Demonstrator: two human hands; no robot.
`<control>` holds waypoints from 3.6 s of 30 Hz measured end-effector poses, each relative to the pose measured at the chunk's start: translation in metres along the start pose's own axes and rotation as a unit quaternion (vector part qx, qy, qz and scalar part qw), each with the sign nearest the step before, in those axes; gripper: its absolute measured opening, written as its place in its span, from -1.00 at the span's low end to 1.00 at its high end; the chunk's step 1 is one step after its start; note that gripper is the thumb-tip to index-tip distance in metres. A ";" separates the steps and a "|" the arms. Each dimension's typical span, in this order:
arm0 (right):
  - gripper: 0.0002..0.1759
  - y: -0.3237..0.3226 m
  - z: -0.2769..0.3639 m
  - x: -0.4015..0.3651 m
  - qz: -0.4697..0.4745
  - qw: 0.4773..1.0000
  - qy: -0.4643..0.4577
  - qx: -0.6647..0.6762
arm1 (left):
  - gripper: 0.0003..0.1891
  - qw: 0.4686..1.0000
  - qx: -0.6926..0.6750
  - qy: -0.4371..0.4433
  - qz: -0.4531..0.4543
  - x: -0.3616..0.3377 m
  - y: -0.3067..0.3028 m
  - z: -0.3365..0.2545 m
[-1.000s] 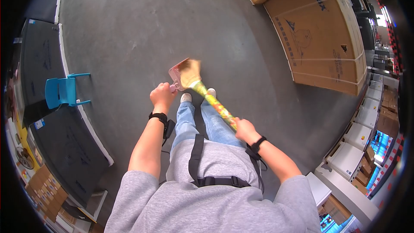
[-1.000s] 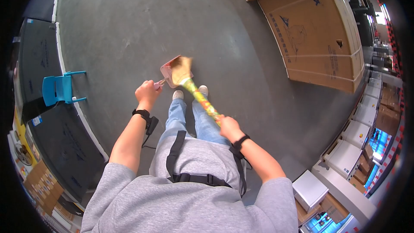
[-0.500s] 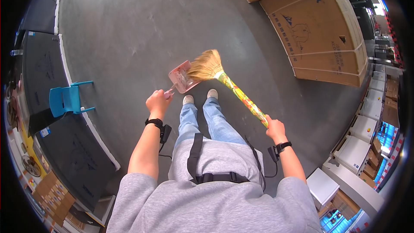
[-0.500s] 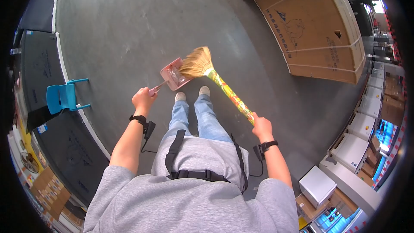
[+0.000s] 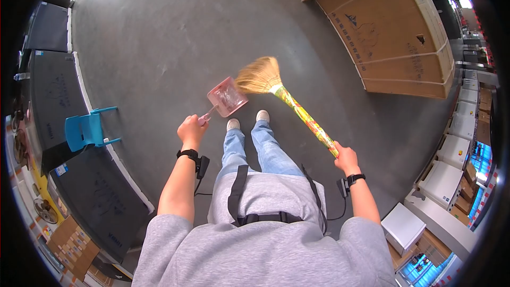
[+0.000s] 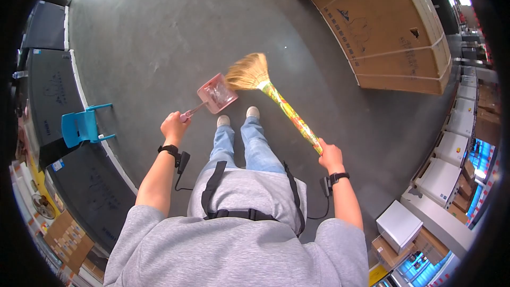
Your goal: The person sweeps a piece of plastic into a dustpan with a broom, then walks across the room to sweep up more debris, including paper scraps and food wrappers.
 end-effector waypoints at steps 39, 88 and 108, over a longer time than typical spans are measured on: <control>-0.30 0.051 -0.066 0.007 0.068 0.747 0.172 0.639 | -0.53 0.948 -0.127 -0.291 -0.018 -0.110 0.003 0.096; -0.91 0.122 0.273 0.129 0.212 0.734 0.308 0.567 | -0.66 0.800 -0.324 -0.469 -0.186 -0.064 0.013 0.412; -0.86 0.067 0.495 0.265 0.307 0.706 0.275 0.577 | -0.63 0.757 -0.363 -0.523 -0.148 0.121 -0.064 0.599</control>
Point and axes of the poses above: each hand's wrist, its own x-axis towards the middle knuckle, its own y-axis out of the palm, z = x × y, the point moved 4 cm from there along x, towards the middle knuckle, and after that the axes turned 11 degrees about x, right-handed, at the moved point
